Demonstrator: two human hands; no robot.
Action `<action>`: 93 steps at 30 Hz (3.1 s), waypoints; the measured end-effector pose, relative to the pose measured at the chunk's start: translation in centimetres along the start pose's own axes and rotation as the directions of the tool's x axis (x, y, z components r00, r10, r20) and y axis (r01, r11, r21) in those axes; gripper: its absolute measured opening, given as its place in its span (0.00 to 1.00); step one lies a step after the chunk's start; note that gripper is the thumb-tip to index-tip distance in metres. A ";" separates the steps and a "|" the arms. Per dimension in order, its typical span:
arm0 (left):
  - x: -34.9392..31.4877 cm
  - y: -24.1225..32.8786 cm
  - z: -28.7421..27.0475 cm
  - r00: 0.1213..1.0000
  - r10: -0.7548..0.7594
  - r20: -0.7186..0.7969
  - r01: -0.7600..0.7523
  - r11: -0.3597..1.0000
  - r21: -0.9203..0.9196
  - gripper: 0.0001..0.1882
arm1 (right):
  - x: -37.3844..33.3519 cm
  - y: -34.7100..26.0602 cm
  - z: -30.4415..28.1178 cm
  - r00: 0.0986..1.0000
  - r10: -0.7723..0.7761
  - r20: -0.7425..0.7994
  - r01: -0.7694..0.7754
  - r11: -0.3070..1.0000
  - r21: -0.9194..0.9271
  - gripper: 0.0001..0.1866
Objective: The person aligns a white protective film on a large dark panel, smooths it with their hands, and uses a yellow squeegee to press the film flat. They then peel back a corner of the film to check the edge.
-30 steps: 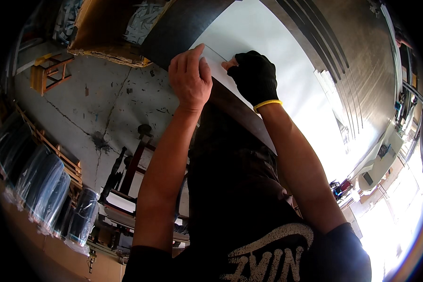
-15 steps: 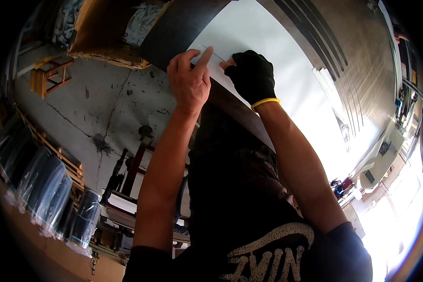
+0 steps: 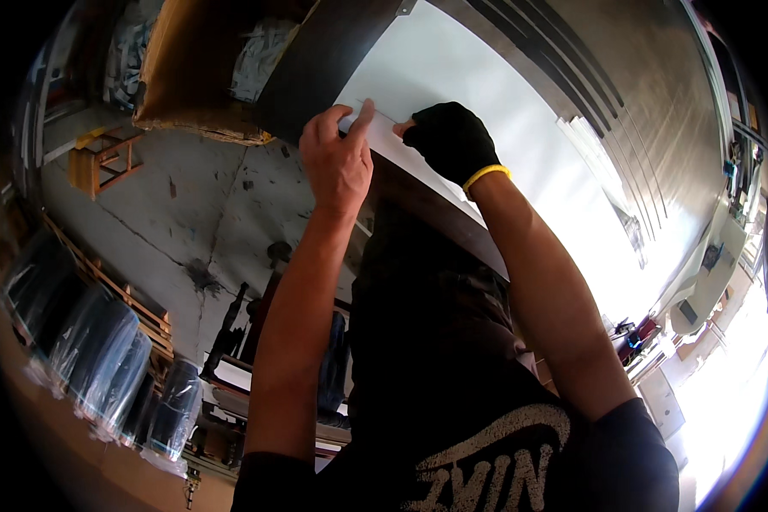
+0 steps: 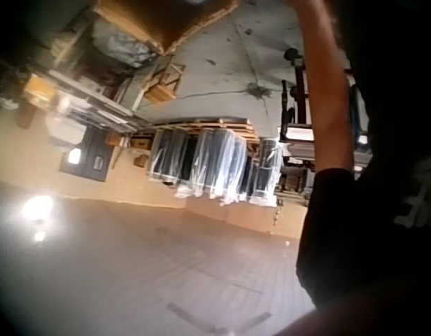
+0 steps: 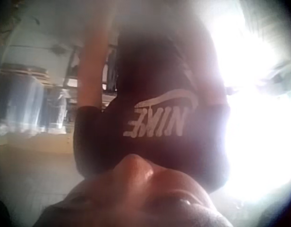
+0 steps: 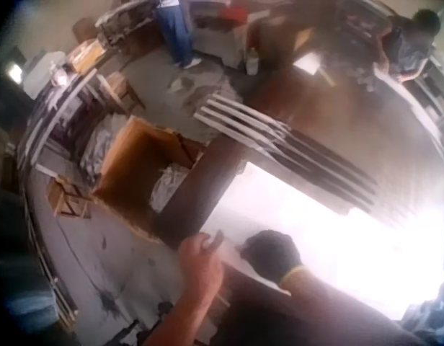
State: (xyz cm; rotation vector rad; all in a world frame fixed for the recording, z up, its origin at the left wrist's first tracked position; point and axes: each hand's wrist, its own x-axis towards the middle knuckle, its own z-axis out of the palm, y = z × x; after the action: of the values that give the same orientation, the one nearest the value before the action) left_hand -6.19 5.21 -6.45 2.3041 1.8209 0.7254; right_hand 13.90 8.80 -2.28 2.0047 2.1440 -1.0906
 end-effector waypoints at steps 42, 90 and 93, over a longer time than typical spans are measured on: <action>0.5 -1.5 -0.6 0.983 0.159 0.095 -0.163 0.986 0.039 0.27 | -20.3 12.7 0.8 0.904 0.276 -0.325 -0.211 0.952 0.223 0.17; 0.5 -1.9 -0.3 0.973 -0.135 0.185 0.180 0.950 -0.255 0.20 | -19.4 12.4 1.4 0.878 0.355 -0.321 -0.309 0.933 0.187 0.16; 1.0 -2.8 0.1 0.943 -0.237 0.235 0.305 0.898 -0.317 0.18 | -19.3 12.4 1.6 0.877 0.361 -0.317 -0.324 0.932 0.164 0.15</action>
State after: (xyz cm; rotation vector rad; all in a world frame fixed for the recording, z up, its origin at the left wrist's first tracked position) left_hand -8.44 6.94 -7.25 1.7827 1.7166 0.6903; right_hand 27.62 -9.63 -0.57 2.6651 1.7678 -0.8690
